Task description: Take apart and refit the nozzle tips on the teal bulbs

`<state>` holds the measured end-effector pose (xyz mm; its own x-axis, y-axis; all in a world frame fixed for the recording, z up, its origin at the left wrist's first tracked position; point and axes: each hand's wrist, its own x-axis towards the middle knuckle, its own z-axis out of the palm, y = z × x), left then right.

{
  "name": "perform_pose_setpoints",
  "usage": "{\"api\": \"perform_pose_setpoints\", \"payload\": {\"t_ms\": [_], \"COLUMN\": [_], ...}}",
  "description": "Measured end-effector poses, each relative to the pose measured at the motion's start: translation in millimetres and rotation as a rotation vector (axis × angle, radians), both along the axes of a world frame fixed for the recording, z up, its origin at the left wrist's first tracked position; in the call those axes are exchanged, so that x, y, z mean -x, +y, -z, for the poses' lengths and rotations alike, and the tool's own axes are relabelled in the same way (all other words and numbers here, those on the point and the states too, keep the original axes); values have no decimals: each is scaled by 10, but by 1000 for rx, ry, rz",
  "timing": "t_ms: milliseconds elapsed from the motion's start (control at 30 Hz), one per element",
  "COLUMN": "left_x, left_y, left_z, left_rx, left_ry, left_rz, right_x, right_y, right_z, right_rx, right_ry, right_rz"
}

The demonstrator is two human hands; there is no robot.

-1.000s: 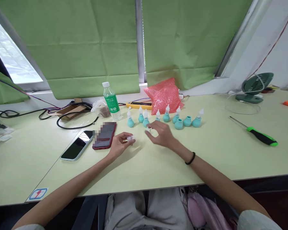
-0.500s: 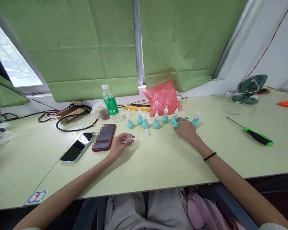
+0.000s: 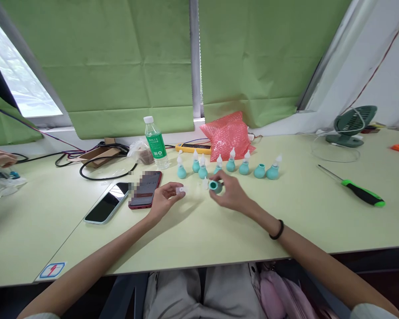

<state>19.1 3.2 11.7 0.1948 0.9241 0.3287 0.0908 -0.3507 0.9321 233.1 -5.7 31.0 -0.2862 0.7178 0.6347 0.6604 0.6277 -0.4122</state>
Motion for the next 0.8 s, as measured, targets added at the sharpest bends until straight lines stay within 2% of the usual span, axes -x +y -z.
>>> {"api": "perform_pose_setpoints", "payload": {"t_ms": [133,233,333,500,600,700,800], "left_x": [1,-10,-17,-3,8,13,13], "left_y": [-9,-17,-7,-1,-33,-75,-100], "left_z": [-38,-47,-31,-14,-26,-40,-36], "left_rx": [157,214,193,76,-72,-238,-330], "left_ry": [-96,-103,-51,129,282,412,481], "left_rz": [172,230,256,275,258,265,268], "right_x": [310,345,324,333,338,333,324], "right_y": [10,24,11,12,9,-12,-20], "right_z": [129,238,307,369,376,349,312], "right_rx": [-4,-36,-39,-12,18,139,352], "right_ry": [-123,-142,-124,-135,-168,-139,-7], "right_rz": [-30,-60,-60,-27,-48,-114,-194]}}
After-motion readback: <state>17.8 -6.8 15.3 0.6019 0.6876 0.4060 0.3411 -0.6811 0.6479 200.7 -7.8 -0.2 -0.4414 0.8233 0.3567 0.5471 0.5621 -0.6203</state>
